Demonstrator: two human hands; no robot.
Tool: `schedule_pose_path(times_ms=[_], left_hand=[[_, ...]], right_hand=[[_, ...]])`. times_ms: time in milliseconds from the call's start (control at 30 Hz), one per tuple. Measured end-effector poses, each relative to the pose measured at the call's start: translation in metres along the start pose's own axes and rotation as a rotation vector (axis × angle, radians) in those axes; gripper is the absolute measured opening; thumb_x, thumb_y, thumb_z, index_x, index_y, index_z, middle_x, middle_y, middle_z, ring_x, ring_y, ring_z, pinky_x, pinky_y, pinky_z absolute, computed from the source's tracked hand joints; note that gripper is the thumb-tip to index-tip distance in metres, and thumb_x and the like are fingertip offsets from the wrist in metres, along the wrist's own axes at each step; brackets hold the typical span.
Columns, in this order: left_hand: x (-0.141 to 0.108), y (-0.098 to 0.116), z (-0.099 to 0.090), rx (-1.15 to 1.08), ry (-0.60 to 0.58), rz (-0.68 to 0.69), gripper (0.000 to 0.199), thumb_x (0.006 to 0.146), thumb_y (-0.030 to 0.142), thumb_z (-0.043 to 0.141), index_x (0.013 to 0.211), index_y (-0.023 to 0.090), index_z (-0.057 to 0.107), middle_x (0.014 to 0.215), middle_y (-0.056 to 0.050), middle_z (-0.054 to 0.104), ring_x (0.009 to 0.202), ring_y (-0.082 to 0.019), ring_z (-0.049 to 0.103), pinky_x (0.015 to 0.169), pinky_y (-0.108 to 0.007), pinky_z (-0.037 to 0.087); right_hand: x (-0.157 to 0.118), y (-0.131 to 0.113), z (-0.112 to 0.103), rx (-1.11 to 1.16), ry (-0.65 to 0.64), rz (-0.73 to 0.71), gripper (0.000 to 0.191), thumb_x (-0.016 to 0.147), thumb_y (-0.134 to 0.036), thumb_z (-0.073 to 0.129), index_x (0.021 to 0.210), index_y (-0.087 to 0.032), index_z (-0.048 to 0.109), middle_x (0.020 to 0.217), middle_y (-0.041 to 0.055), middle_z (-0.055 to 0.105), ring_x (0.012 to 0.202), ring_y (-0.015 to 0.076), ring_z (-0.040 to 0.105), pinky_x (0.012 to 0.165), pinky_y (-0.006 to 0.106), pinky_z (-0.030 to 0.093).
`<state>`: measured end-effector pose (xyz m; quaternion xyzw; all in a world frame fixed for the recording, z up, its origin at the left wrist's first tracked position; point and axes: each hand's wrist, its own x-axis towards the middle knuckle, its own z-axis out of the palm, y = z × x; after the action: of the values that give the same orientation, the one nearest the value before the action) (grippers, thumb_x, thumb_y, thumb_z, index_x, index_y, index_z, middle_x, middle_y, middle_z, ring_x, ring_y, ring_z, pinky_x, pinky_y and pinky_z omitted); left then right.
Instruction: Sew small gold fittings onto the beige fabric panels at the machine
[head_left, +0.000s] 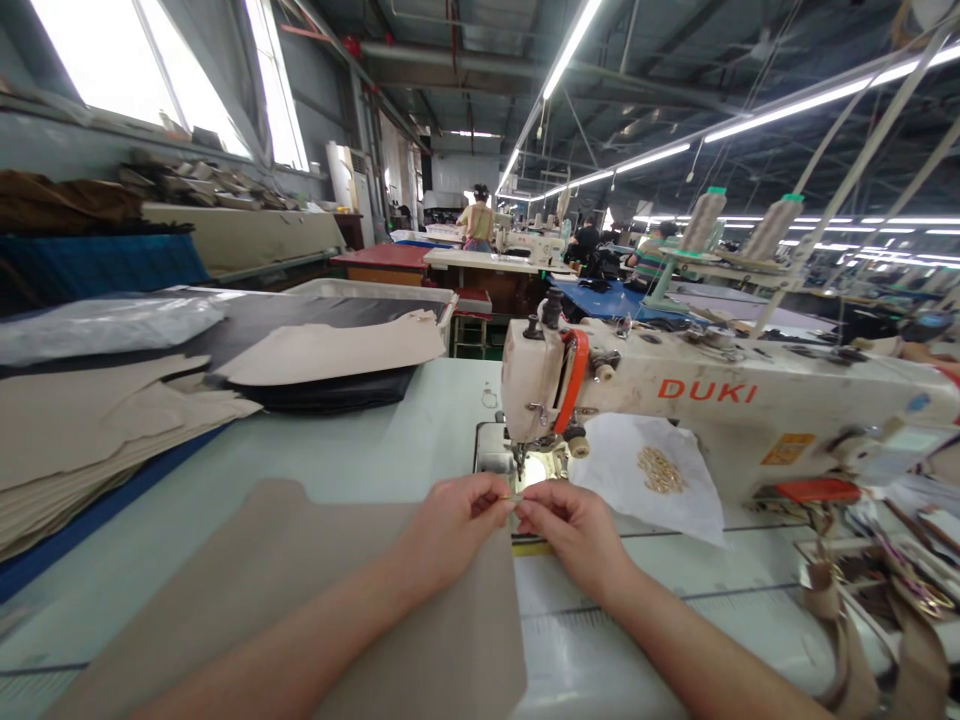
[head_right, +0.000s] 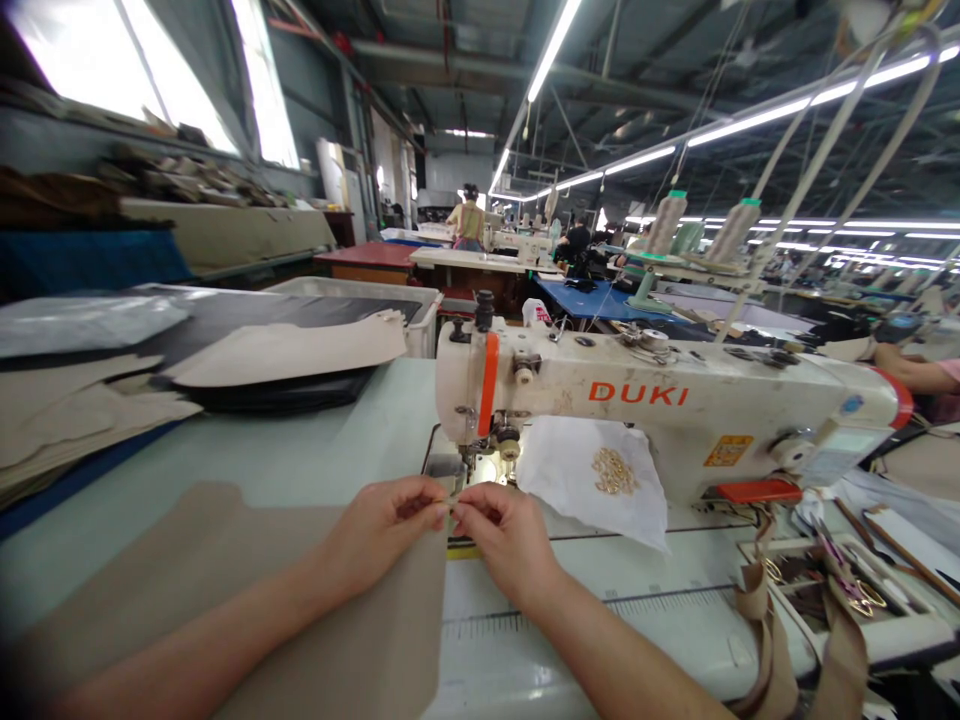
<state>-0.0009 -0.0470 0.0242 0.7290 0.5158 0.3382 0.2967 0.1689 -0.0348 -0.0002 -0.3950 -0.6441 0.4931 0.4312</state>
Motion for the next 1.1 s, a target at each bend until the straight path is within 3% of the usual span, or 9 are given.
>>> schedule_pose_path(times_ms=[267,433,633,733,867,933,1100], left_hand=[[0.0,0.005,-0.003,0.005,-0.059,-0.119,0.02,0.075,0.031,0.05,0.072,0.018,0.063,0.065,0.003,0.062,0.064,-0.015,0.056,0.058,-0.022,0.04],[-0.003,0.009,-0.013,0.017,-0.14,-0.2,0.021,0.072,0.033,0.052,0.069,0.017,0.066,0.064,0.001,0.064,0.065,-0.017,0.059,0.061,-0.024,0.041],[-0.011,0.002,-0.021,-0.136,-0.189,-0.252,0.019,0.071,0.03,0.054,0.074,0.016,0.064,0.067,-0.001,0.068,0.069,-0.019,0.064,0.066,-0.026,0.049],[-0.02,-0.002,-0.026,0.005,-0.125,-0.191,0.021,0.074,0.029,0.052,0.087,0.016,0.063,0.082,-0.004,0.07,0.079,-0.02,0.065,0.075,-0.03,0.05],[-0.036,-0.012,-0.022,0.338,0.018,0.084,0.034,0.08,0.022,0.047,0.113,0.017,0.054,0.118,-0.01,0.06,0.11,-0.023,0.055,0.096,-0.039,0.042],[-0.042,-0.017,-0.016,0.434,0.008,0.182,0.038,0.084,0.019,0.042,0.122,0.017,0.047,0.124,-0.01,0.056,0.116,-0.021,0.05,0.099,-0.039,0.04],[-0.044,-0.024,-0.009,0.503,0.033,0.216,0.041,0.085,0.022,0.042,0.126,0.016,0.043,0.122,-0.012,0.057,0.113,-0.022,0.053,0.096,-0.039,0.045]], right_hand=[[-0.004,-0.007,0.0,-0.42,0.001,-0.164,0.015,0.08,-0.019,0.05,0.071,-0.017,0.062,0.057,-0.0032,0.055,0.053,0.0098,0.049,0.051,0.019,0.035],[-0.006,-0.009,0.004,-0.403,-0.022,-0.165,0.016,0.08,-0.021,0.048,0.067,-0.018,0.056,0.054,-0.0047,0.049,0.05,0.0091,0.043,0.049,0.019,0.031],[-0.01,-0.01,0.01,-0.307,-0.072,-0.082,0.013,0.077,-0.018,0.049,0.066,-0.017,0.054,0.05,-0.005,0.051,0.047,0.0086,0.044,0.049,0.019,0.033],[-0.012,-0.008,0.009,-0.2,-0.077,-0.012,0.011,0.077,-0.017,0.05,0.066,-0.017,0.055,0.049,-0.0055,0.052,0.046,0.008,0.048,0.048,0.017,0.036],[-0.009,-0.01,0.009,-0.106,-0.098,0.158,0.011,0.075,-0.014,0.051,0.066,-0.017,0.054,0.05,-0.007,0.053,0.042,0.006,0.049,0.045,0.016,0.038],[-0.003,-0.014,0.011,-0.097,-0.126,0.258,0.013,0.074,-0.01,0.051,0.063,-0.017,0.053,0.049,-0.0077,0.053,0.039,0.0049,0.049,0.042,0.014,0.037],[0.018,-0.021,0.018,-0.127,-0.206,0.412,0.019,0.069,-0.005,0.051,0.053,-0.016,0.052,0.042,-0.0068,0.055,0.033,0.0053,0.051,0.033,0.012,0.033]])
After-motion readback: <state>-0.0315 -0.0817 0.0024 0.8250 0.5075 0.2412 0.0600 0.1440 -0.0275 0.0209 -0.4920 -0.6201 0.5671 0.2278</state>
